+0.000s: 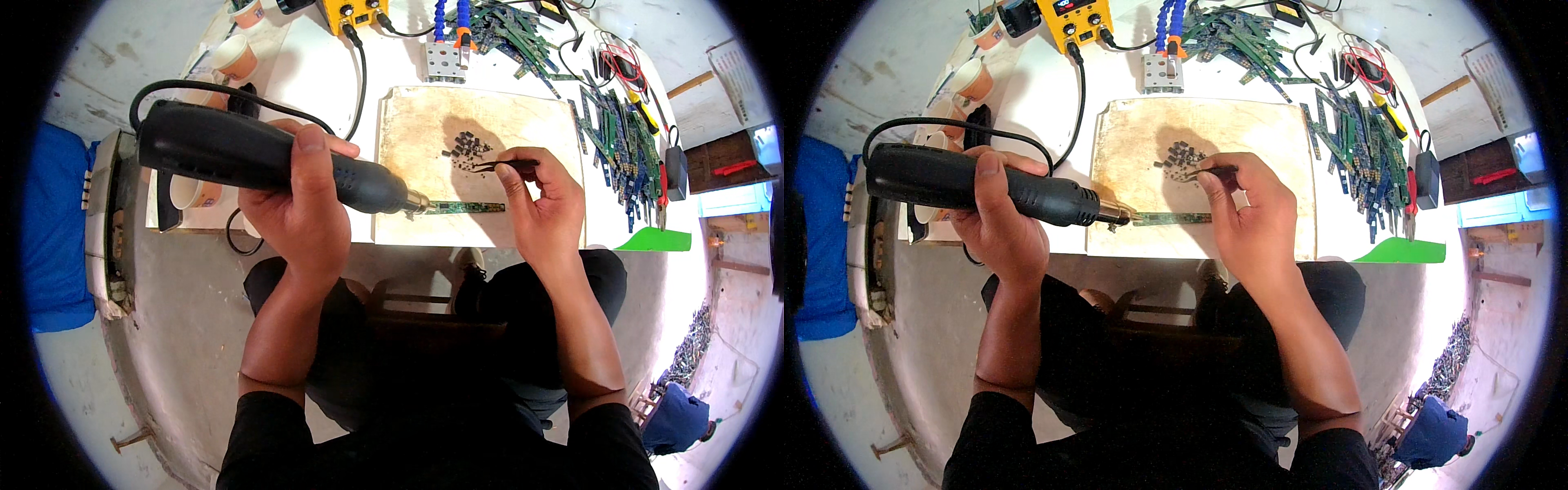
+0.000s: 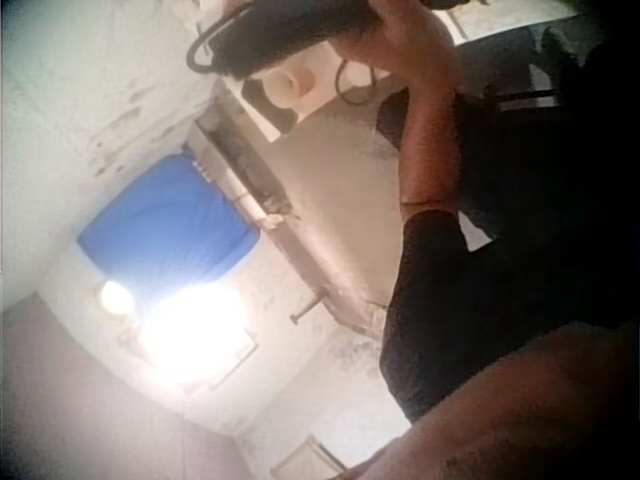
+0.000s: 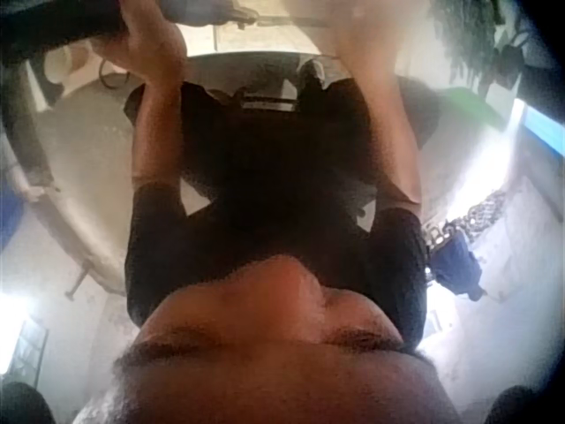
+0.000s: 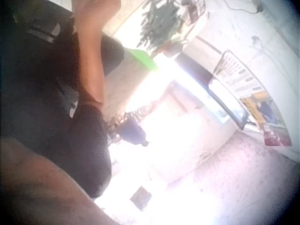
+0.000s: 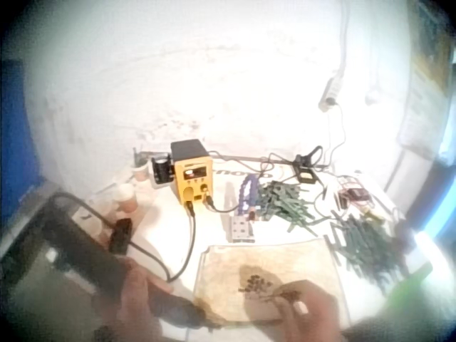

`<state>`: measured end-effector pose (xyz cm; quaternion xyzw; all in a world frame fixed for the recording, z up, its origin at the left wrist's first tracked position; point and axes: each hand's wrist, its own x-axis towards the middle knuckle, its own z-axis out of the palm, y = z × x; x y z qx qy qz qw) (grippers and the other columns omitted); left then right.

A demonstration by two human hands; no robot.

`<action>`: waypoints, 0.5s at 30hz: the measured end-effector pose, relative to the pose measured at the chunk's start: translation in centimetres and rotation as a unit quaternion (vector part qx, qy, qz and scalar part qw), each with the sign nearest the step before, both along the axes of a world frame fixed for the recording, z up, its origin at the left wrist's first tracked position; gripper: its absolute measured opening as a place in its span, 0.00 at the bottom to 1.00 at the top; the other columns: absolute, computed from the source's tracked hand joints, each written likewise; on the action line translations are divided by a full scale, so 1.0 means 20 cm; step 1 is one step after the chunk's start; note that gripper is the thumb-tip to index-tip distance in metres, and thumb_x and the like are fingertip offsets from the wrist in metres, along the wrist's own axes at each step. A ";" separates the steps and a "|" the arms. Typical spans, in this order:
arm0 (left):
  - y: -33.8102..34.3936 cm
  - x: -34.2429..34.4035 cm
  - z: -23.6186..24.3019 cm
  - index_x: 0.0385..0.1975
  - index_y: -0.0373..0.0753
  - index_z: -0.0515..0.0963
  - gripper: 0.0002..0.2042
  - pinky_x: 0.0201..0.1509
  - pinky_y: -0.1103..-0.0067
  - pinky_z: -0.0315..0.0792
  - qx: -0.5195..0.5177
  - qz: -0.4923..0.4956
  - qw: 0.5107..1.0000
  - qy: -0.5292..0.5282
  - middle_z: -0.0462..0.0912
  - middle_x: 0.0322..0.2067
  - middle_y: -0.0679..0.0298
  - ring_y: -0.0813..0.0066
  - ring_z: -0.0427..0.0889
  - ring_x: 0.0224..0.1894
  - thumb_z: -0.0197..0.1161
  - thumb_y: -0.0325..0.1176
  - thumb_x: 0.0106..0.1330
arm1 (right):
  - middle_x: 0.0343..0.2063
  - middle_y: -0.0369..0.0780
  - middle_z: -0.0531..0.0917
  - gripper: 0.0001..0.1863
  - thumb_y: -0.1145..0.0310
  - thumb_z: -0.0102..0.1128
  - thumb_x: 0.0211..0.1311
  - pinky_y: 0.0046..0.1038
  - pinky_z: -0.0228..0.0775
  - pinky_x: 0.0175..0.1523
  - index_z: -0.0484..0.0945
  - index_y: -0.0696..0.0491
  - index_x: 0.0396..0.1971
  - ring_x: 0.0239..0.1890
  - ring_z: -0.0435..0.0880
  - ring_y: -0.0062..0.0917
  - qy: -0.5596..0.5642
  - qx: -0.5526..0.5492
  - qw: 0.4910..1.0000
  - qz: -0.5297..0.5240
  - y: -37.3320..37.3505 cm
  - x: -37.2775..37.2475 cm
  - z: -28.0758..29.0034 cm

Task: The person uses a hot air gun to heat and remove small electronic components from a green circuit board. They hold the board with tweezers while applying heat, and the removed components accumulate on the work surface.

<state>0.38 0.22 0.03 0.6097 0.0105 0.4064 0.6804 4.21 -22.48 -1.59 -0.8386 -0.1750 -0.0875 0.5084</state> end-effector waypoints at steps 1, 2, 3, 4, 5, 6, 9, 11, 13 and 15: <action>0.00 0.00 0.00 0.35 0.38 0.75 0.05 0.33 0.87 0.72 0.001 -0.005 1.000 0.000 0.84 0.23 0.63 0.83 0.81 0.25 0.59 0.32 0.70 | 0.34 0.37 0.83 0.06 0.77 0.61 0.66 0.20 0.71 0.48 0.78 0.60 0.40 0.38 0.79 0.16 0.010 -0.001 1.000 -0.005 0.00 0.00 0.00; 0.00 0.00 0.00 0.35 0.38 0.75 0.05 0.33 0.87 0.72 0.002 -0.009 1.000 0.001 0.84 0.23 0.63 0.83 0.81 0.24 0.59 0.31 0.70 | 0.34 0.37 0.83 0.06 0.78 0.61 0.66 0.20 0.71 0.48 0.78 0.60 0.40 0.38 0.79 0.16 0.011 0.006 1.000 -0.003 0.00 0.00 0.00; 0.00 0.00 -0.01 0.35 0.38 0.75 0.05 0.34 0.87 0.72 0.003 -0.014 1.000 0.001 0.84 0.23 0.63 0.83 0.81 0.24 0.59 0.31 0.70 | 0.34 0.37 0.83 0.06 0.78 0.61 0.66 0.20 0.71 0.48 0.78 0.60 0.40 0.38 0.79 0.16 0.011 0.013 1.000 0.000 -0.01 -0.01 0.01; 0.01 0.00 -0.01 0.35 0.38 0.75 0.05 0.34 0.87 0.72 0.005 -0.013 1.000 -0.001 0.84 0.23 0.63 0.83 0.81 0.24 0.59 0.31 0.69 | 0.34 0.37 0.83 0.05 0.78 0.61 0.66 0.20 0.71 0.48 0.78 0.60 0.40 0.37 0.79 0.16 0.013 0.020 1.000 0.004 -0.01 -0.01 0.01; 0.01 0.00 -0.01 0.35 0.38 0.75 0.05 0.34 0.87 0.72 0.007 -0.013 1.000 -0.003 0.84 0.22 0.63 0.83 0.81 0.24 0.59 0.31 0.69 | 0.34 0.37 0.83 0.05 0.78 0.61 0.65 0.20 0.71 0.47 0.78 0.60 0.40 0.37 0.79 0.16 0.024 0.032 0.999 0.025 -0.02 -0.01 0.02; 0.01 0.00 -0.01 0.35 0.38 0.75 0.05 0.34 0.87 0.72 0.009 -0.013 1.000 -0.005 0.84 0.22 0.63 0.83 0.81 0.24 0.59 0.31 0.69 | 0.34 0.37 0.82 0.05 0.79 0.61 0.65 0.20 0.71 0.47 0.78 0.61 0.39 0.37 0.79 0.16 0.035 0.043 0.997 0.046 -0.04 -0.02 0.03; 0.01 0.00 -0.01 0.35 0.38 0.76 0.05 0.33 0.87 0.71 0.006 -0.012 1.000 0.006 0.83 0.22 0.63 0.83 0.81 0.24 0.59 0.32 0.69 | 0.34 0.37 0.82 0.04 0.80 0.61 0.64 0.20 0.70 0.46 0.78 0.60 0.38 0.37 0.79 0.17 0.050 0.028 0.993 0.099 -0.06 -0.03 0.04; 0.00 0.00 -0.01 0.35 0.37 0.75 0.05 0.33 0.88 0.71 -0.003 -0.014 1.000 -0.001 0.83 0.23 0.63 0.83 0.81 0.24 0.59 0.32 0.69 | 0.32 0.39 0.82 0.04 0.80 0.62 0.62 0.22 0.71 0.44 0.78 0.60 0.36 0.35 0.80 0.20 0.041 0.012 0.992 0.119 -0.06 -0.04 0.04; 0.00 0.00 -0.01 0.36 0.37 0.75 0.05 0.33 0.88 0.71 -0.005 -0.017 1.000 -0.004 0.83 0.23 0.63 0.83 0.81 0.24 0.59 0.32 0.69 | 0.30 0.42 0.83 0.04 0.80 0.63 0.59 0.24 0.73 0.40 0.78 0.60 0.33 0.32 0.82 0.25 0.017 0.005 0.992 0.128 -0.04 -0.05 0.06; 0.00 0.00 -0.03 0.36 0.36 0.75 0.06 0.33 0.87 0.72 0.001 -0.020 1.000 -0.003 0.83 0.23 0.62 0.83 0.81 0.24 0.59 0.32 0.69 | 0.30 0.43 0.82 0.04 0.80 0.63 0.59 0.25 0.73 0.40 0.79 0.60 0.33 0.32 0.83 0.28 -0.006 -0.013 0.990 0.142 -0.04 -0.04 0.06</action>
